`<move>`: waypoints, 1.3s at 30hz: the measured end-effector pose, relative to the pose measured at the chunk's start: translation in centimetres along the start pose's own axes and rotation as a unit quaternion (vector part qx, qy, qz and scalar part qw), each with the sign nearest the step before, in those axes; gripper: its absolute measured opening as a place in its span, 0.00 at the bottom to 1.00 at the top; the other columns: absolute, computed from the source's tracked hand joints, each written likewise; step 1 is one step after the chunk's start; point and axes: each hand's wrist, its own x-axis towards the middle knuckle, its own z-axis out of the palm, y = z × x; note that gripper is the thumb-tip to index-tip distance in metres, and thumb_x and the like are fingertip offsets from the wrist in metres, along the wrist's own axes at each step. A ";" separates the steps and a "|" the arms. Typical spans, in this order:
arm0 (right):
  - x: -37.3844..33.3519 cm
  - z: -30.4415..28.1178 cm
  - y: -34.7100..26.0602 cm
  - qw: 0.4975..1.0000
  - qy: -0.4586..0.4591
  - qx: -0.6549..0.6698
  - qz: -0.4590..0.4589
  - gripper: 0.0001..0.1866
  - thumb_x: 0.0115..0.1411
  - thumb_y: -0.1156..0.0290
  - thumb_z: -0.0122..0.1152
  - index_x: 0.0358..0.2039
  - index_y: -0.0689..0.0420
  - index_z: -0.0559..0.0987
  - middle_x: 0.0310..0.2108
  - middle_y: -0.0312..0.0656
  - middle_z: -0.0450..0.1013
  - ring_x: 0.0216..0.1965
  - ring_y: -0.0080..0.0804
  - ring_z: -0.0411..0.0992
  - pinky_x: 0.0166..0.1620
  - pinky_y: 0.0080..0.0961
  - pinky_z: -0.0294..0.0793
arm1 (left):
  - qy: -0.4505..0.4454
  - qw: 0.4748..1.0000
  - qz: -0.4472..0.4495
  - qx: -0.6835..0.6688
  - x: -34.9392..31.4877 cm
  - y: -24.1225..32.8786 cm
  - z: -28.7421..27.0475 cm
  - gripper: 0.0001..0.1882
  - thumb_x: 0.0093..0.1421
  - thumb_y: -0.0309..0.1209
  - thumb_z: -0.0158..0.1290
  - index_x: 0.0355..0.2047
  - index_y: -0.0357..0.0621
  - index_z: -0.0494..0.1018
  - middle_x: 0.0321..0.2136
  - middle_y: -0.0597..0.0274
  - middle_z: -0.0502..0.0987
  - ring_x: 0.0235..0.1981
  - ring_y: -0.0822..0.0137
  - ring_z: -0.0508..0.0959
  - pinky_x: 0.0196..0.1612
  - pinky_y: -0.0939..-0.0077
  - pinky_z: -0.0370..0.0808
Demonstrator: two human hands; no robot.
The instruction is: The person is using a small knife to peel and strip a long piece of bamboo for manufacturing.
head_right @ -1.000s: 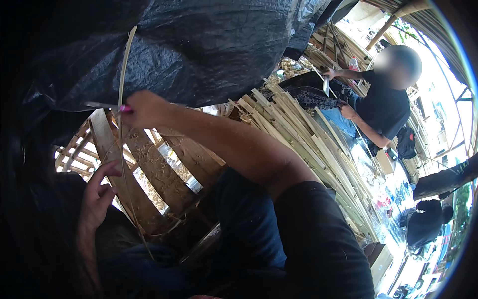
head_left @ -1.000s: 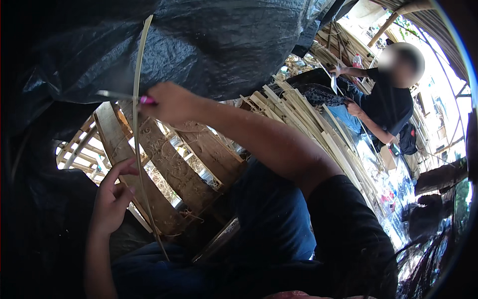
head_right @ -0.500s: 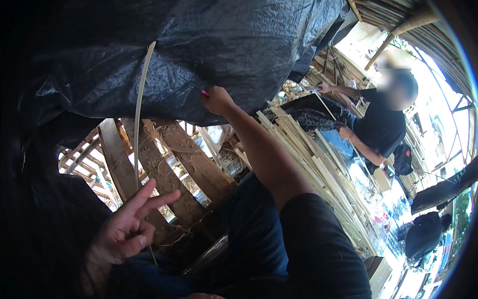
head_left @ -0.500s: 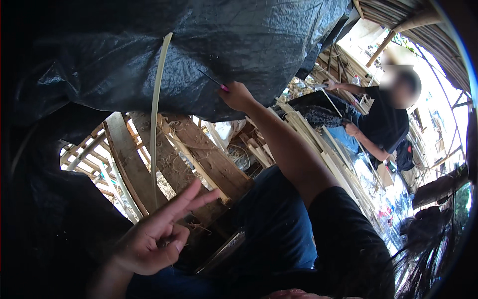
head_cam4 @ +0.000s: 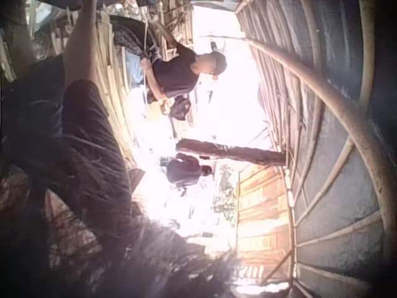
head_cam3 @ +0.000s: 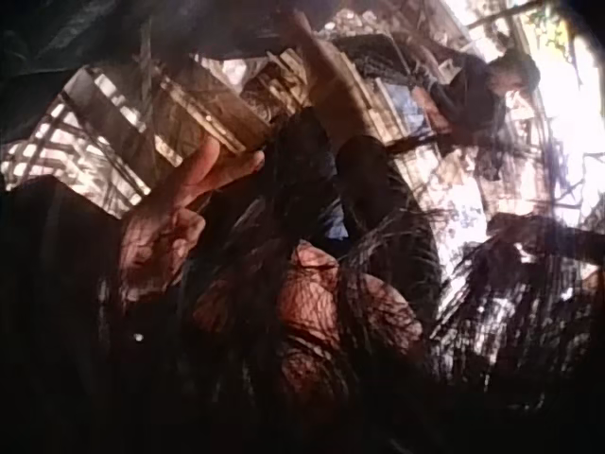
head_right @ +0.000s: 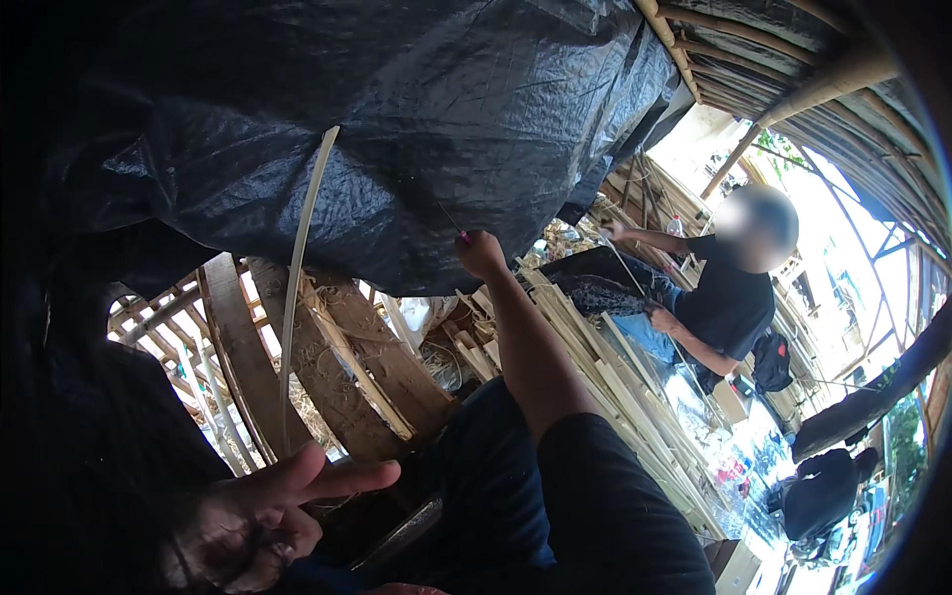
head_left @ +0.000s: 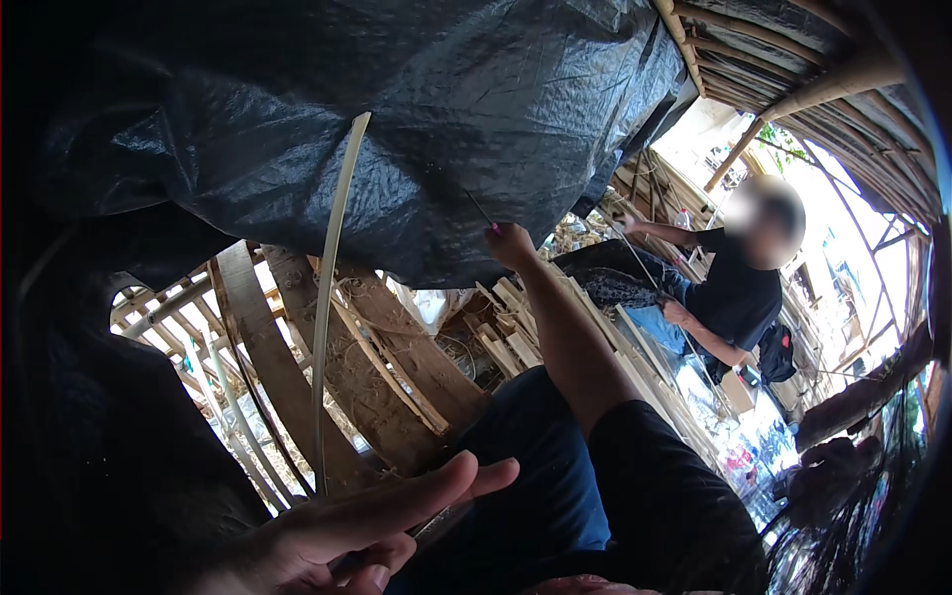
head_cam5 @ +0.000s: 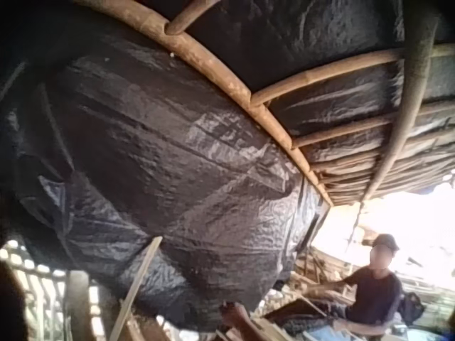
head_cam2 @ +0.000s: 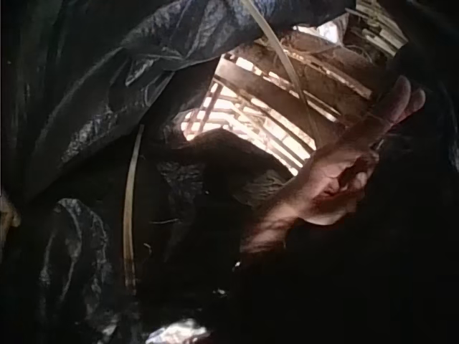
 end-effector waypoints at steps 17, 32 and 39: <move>-0.5 0.4 -1.5 0.997 -0.017 -0.061 -0.044 0.19 0.59 0.56 0.50 0.28 0.61 0.77 0.26 0.58 0.74 0.35 0.59 0.73 0.39 0.49 0.71 | -0.026 0.999 0.033 0.019 -0.4 1.9 2.5 0.32 0.68 0.35 0.42 0.67 0.74 0.42 0.67 0.53 0.47 0.16 0.89 0.58 0.22 0.92 0.65; -0.5 1.0 -1.2 0.996 -0.024 -0.067 -0.061 0.18 0.59 0.57 0.50 0.31 0.61 0.78 0.30 0.58 0.75 0.38 0.58 0.73 0.42 0.49 0.71 | 0.013 0.998 0.056 0.029 -0.4 1.3 2.7 0.34 0.63 0.29 0.46 0.67 0.60 0.47 0.66 0.48 0.52 0.20 0.88 0.61 0.22 0.95 0.65; -1.0 1.4 -4.0 0.994 -0.070 -0.065 -0.062 0.22 0.61 0.55 0.46 0.31 0.62 0.78 0.32 0.60 0.75 0.39 0.58 0.73 0.43 0.50 0.71 | 0.090 0.988 0.095 0.082 -1.1 1.3 3.8 0.35 0.61 0.26 0.48 0.67 0.53 0.49 0.65 0.45 0.55 0.21 0.88 0.62 0.22 0.97 0.65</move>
